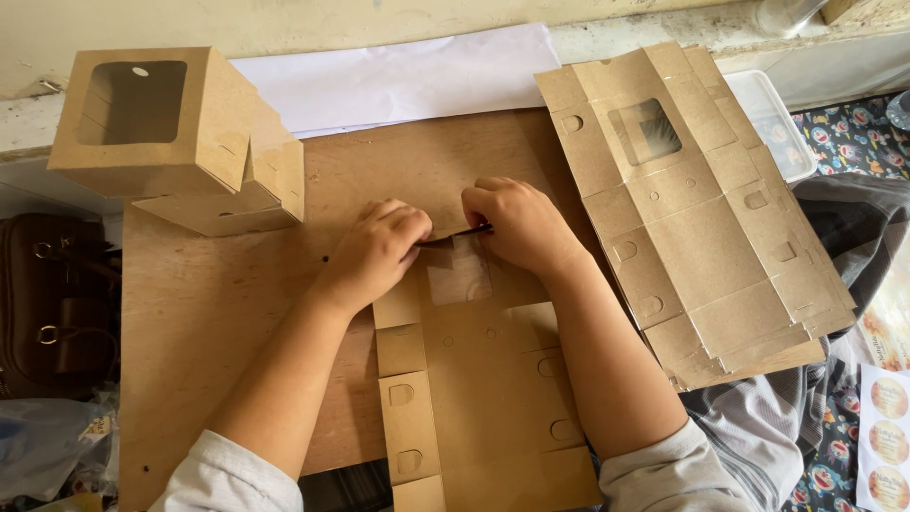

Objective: The person assembles a flat cardboard pastry box by hand, repeatedly folding its sides and flaps until it forms a rigid box.

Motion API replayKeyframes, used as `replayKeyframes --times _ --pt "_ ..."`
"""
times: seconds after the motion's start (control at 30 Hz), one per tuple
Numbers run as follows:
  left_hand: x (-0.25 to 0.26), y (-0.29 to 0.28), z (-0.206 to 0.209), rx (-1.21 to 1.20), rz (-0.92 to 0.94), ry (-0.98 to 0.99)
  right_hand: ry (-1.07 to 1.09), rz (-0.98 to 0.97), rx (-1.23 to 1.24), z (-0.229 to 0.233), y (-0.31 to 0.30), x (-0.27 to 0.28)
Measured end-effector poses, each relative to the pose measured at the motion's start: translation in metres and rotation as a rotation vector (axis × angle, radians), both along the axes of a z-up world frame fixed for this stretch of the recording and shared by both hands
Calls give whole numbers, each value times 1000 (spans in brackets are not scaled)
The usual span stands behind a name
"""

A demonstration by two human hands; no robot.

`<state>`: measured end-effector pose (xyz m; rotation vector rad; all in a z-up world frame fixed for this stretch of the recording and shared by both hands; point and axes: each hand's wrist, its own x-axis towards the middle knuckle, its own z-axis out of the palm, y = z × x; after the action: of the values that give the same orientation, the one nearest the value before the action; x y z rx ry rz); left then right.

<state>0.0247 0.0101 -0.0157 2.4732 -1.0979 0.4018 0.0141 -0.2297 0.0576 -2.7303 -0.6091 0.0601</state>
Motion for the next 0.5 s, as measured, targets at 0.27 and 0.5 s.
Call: replayKeyframes --times 0.27,0.5 --pt "-16 -7 10 225 -3 -215 202 -40 -108 15 4 -10" --pt "-26 -12 28 239 -15 -300 411 -53 -137 38 1 -20"
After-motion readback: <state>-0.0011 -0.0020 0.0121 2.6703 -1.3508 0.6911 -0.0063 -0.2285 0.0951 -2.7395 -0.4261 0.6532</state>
